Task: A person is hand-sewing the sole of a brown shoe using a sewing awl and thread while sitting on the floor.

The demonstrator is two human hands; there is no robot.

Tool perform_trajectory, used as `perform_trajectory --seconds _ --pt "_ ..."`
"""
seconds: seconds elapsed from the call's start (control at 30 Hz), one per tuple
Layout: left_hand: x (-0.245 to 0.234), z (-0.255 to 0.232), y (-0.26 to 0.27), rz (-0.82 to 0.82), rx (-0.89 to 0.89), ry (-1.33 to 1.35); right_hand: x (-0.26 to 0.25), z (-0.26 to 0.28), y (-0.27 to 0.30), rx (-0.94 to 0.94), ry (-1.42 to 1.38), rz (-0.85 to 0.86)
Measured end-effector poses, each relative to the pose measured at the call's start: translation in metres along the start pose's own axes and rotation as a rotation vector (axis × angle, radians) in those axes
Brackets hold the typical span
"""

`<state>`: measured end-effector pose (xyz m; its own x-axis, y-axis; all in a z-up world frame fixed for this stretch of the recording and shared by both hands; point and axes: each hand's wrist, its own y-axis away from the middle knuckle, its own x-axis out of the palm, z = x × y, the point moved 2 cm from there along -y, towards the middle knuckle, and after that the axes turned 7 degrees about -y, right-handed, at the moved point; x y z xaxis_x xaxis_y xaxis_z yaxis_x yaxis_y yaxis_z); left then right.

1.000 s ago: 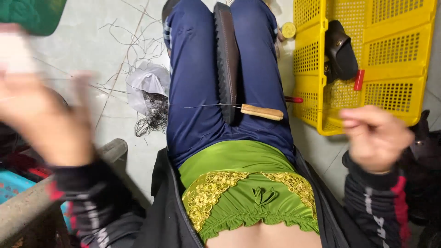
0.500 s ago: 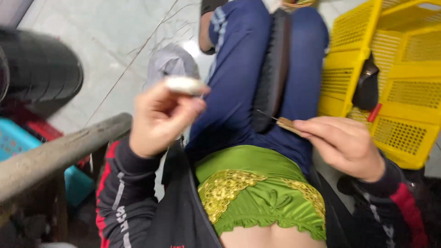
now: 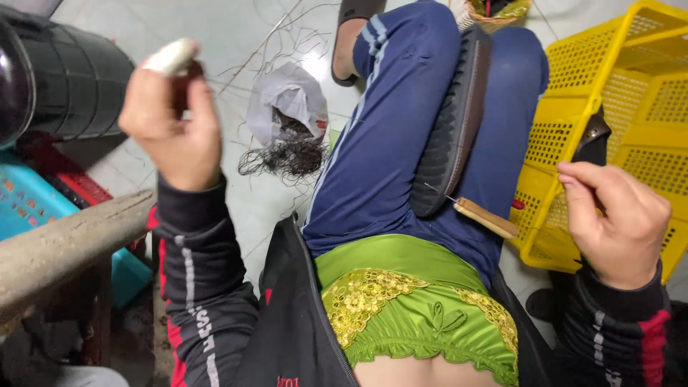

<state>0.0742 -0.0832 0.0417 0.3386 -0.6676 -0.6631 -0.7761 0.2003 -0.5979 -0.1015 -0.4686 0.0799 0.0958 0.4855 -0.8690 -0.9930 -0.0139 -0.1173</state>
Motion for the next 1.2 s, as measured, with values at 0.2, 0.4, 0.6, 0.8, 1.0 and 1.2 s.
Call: perform_trajectory --seconds 0.2,0.4,0.6,0.8,1.0,1.2 --pt "0.048 -0.032 0.03 0.324 -0.172 -0.594 0.014 0.02 -0.018 -0.056 -0.129 0.016" --pt "0.073 -0.156 0.055 0.677 -0.13 1.012 0.046 0.045 -0.031 -0.263 -0.44 0.041" --pt "0.074 -0.126 0.048 0.77 -0.426 1.388 0.057 0.007 -0.014 0.029 -0.768 -0.019" --pt "-0.015 -0.024 0.034 0.131 -0.616 2.049 0.058 -0.005 0.0 0.162 -0.659 -0.129" --pt "0.004 -0.079 0.009 0.128 -0.442 0.596 0.066 0.02 0.003 -0.221 -0.153 0.03" --pt "0.128 -0.113 0.109 0.746 -0.486 1.027 0.093 0.009 0.02 -0.197 -0.027 0.109"
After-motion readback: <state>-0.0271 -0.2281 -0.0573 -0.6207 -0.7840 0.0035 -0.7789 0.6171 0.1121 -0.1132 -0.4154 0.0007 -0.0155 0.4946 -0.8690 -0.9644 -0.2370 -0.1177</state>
